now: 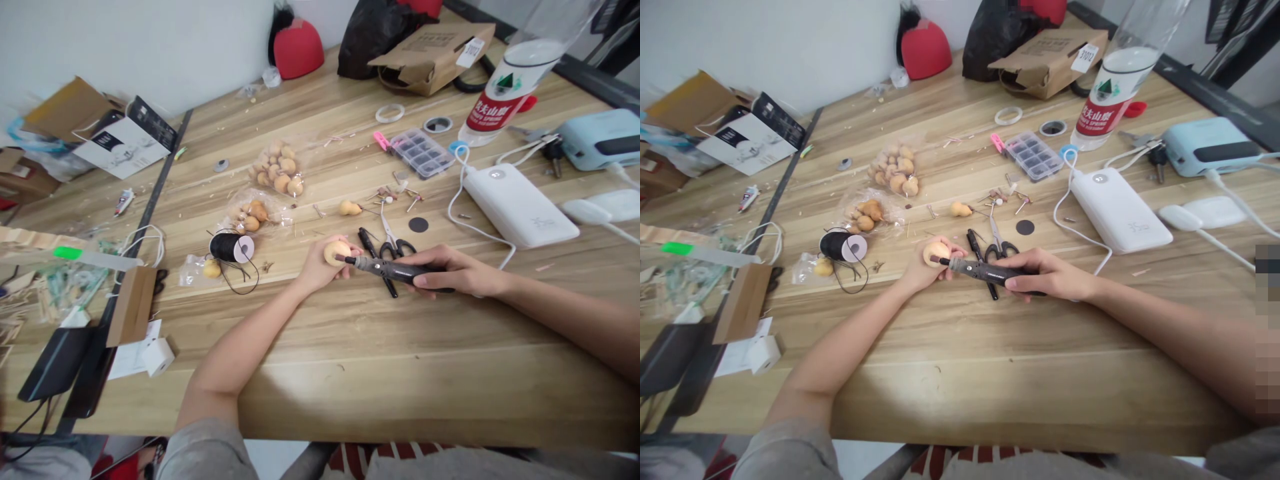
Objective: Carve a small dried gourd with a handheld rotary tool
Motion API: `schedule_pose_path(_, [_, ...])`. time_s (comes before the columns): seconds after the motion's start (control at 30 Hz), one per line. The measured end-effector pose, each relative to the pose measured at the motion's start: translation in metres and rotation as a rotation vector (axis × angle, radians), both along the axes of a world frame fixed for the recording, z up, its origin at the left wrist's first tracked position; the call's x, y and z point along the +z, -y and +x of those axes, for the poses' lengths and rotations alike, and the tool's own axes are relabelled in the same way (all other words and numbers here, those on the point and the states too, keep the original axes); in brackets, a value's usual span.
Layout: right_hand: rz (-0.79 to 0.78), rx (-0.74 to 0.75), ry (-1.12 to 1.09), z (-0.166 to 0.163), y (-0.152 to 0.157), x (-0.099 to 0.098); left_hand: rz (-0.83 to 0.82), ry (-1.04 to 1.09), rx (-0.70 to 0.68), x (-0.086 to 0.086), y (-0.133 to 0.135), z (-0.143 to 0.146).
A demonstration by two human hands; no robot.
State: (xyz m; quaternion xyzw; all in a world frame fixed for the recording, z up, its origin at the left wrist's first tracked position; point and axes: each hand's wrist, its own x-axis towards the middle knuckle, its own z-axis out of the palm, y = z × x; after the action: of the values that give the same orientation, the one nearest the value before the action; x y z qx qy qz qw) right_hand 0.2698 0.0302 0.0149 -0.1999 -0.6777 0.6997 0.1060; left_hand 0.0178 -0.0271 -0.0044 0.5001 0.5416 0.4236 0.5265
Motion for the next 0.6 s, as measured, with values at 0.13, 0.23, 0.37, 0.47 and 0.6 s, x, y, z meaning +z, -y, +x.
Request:
schedule_pose_path(0.13, [0.0,-0.018,-0.015,-0.0002,0.0002,0.0016,0.036,-0.016,-0.042,0.0003,0.0011,-0.0032])
schedule_pose_path(0.23, [0.003,-0.016,-0.015,-0.0001,-0.0001,0.0013,0.052,-0.019,-0.057,0.0005,0.0012,-0.004])
schedule_pose_path(0.37, [0.001,-0.003,0.002,0.0006,-0.0001,-0.001,0.03,-0.02,-0.022,-0.0006,0.0004,-0.002])
schedule_pose_path(0.47, [-0.002,-0.011,0.006,0.0009,0.0004,-0.002,0.019,-0.014,-0.004,-0.0013,0.0003,-0.0014])
schedule_pose_path(0.6, [-0.026,-0.034,-0.001,0.0004,0.0004,-0.0014,0.057,-0.03,-0.044,-0.001,0.0015,-0.0028])
